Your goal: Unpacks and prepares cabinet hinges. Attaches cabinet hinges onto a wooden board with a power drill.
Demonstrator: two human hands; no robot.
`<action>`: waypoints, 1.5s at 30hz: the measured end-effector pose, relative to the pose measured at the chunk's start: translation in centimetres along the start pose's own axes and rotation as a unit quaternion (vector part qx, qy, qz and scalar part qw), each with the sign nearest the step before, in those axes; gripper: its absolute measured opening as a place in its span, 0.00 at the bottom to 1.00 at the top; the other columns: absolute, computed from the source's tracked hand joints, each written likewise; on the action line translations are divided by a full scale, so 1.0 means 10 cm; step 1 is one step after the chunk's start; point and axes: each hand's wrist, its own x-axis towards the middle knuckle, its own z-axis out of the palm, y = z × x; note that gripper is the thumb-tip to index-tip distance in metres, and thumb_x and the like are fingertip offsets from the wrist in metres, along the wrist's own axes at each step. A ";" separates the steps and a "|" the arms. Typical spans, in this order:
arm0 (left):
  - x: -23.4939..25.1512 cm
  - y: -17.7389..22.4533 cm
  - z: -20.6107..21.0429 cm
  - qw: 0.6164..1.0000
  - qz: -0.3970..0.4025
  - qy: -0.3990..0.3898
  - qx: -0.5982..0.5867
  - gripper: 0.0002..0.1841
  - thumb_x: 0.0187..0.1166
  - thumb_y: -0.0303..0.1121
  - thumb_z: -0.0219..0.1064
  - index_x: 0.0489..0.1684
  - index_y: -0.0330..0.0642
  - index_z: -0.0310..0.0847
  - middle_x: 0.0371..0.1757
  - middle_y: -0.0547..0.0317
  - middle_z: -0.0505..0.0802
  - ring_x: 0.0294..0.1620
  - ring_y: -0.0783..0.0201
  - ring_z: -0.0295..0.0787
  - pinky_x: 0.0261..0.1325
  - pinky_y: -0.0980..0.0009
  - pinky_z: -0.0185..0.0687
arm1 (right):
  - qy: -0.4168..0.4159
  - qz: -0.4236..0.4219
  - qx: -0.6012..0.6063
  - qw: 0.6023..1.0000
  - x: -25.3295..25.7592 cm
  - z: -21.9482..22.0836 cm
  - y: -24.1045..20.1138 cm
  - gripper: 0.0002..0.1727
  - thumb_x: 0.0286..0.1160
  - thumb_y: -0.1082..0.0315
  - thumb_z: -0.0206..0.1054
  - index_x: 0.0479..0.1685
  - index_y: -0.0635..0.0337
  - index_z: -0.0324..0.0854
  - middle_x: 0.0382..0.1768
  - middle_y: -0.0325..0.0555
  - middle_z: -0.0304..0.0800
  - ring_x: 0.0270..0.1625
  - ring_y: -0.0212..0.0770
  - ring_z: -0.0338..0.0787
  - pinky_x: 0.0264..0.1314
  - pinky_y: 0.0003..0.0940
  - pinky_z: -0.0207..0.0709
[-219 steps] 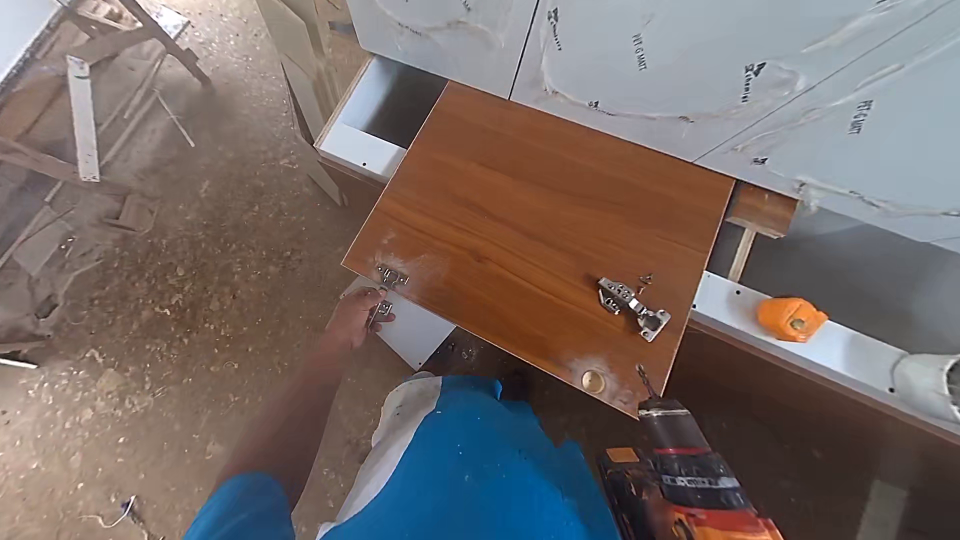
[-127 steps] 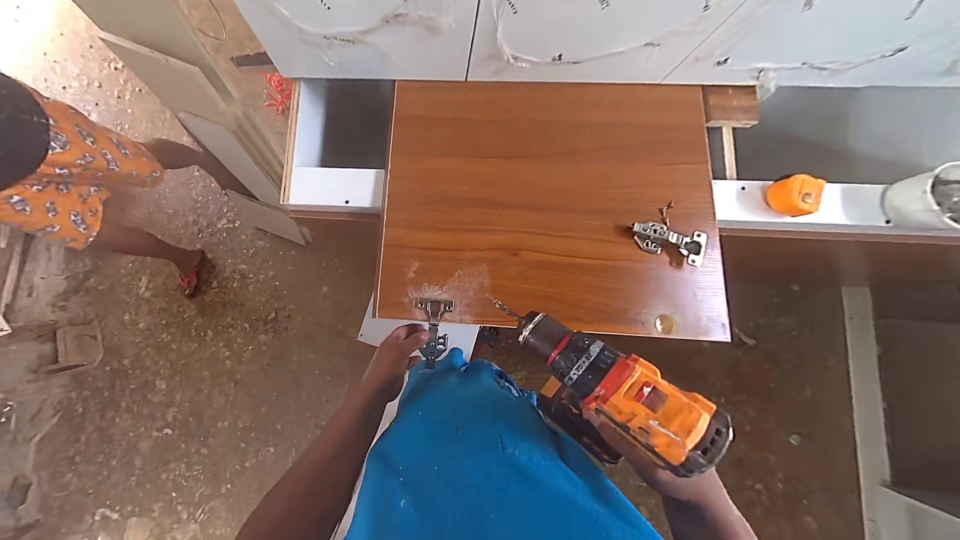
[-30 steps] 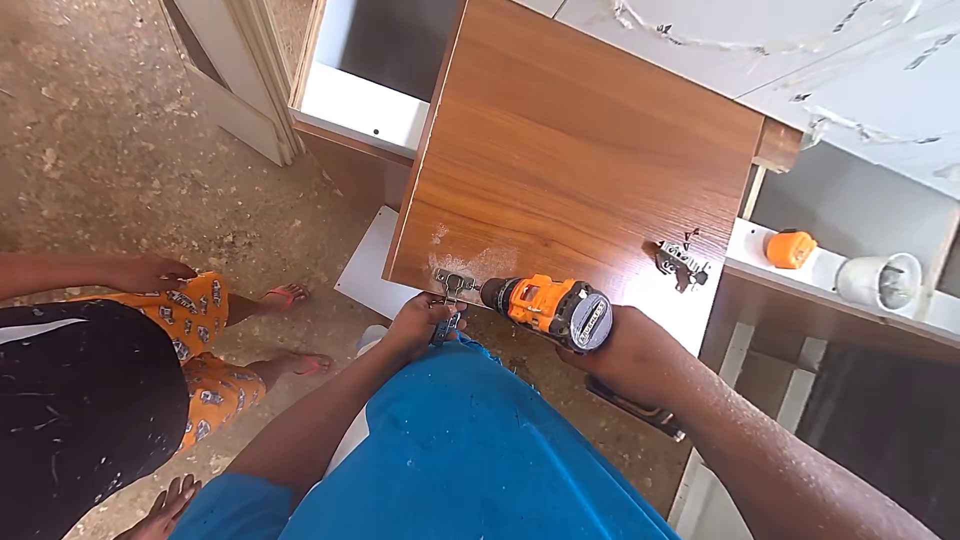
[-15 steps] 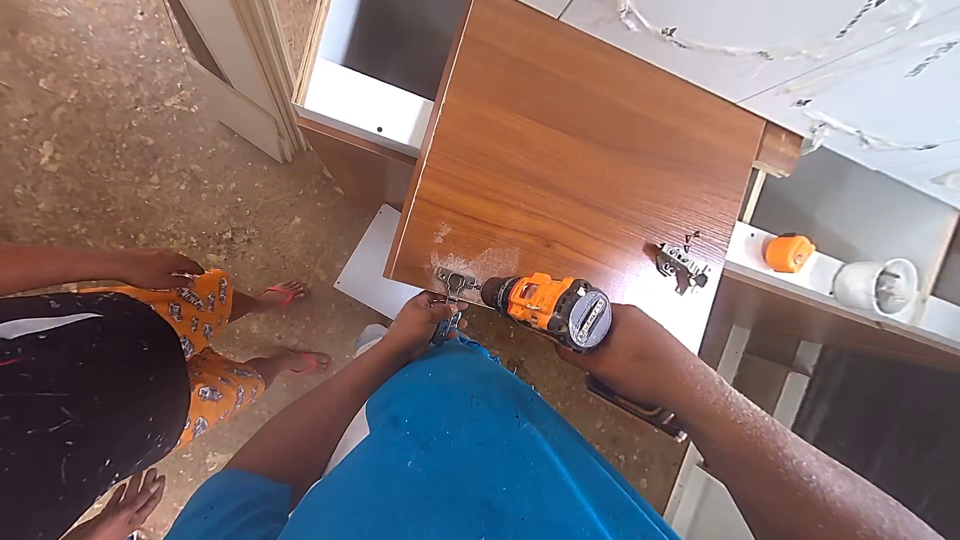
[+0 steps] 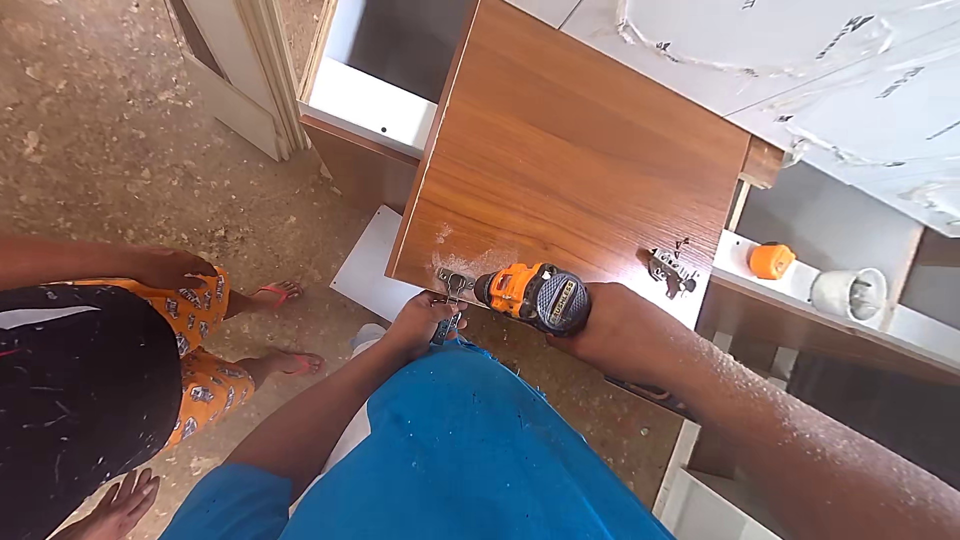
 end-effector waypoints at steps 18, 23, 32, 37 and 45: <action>0.01 0.00 -0.01 1.000 -0.008 -0.004 0.002 0.14 0.86 0.23 0.61 0.66 0.36 0.70 0.55 0.46 0.93 0.41 0.59 0.95 0.38 0.70 0.90 | -0.007 0.019 -0.027 0.999 0.09 -0.01 0.00 0.16 0.69 0.52 0.79 0.38 0.55 0.83 0.31 0.45 0.86 0.39 0.45 0.88 0.41 0.51 0.78; 0.02 -0.01 -0.01 1.000 -0.007 -0.003 -0.004 0.14 0.86 0.22 0.61 0.66 0.36 0.70 0.55 0.46 0.93 0.41 0.59 0.95 0.38 0.70 0.91 | -0.009 0.016 -0.038 0.999 0.12 0.00 -0.01 0.16 0.69 0.53 0.80 0.38 0.55 0.84 0.31 0.45 0.86 0.39 0.46 0.88 0.41 0.52 0.78; 0.03 -0.02 -0.01 1.000 -0.008 0.003 -0.001 0.14 0.85 0.23 0.62 0.65 0.37 0.72 0.54 0.47 0.93 0.42 0.60 0.95 0.39 0.70 0.90 | -0.004 0.000 -0.062 0.998 0.17 0.01 0.00 0.16 0.68 0.52 0.80 0.37 0.54 0.85 0.30 0.45 0.87 0.40 0.47 0.89 0.42 0.53 0.79; 0.04 -0.05 -0.02 1.000 0.001 0.005 -0.006 0.14 0.85 0.22 0.62 0.65 0.36 0.71 0.54 0.45 0.93 0.41 0.58 0.95 0.37 0.70 0.90 | 0.004 -0.024 -0.066 0.998 0.21 -0.02 -0.01 0.13 0.68 0.55 0.80 0.37 0.52 0.85 0.30 0.44 0.88 0.38 0.47 0.89 0.39 0.54 0.80; 0.08 0.01 -0.13 0.997 -0.030 -0.066 -0.009 0.14 0.88 0.22 0.52 0.68 0.34 0.67 0.59 0.41 0.92 0.52 0.50 0.95 0.48 0.58 0.93 | -0.041 -0.078 -0.083 0.993 0.26 -0.30 -0.10 0.13 0.71 0.59 0.75 0.38 0.60 0.84 0.32 0.52 0.85 0.39 0.54 0.87 0.38 0.59 0.77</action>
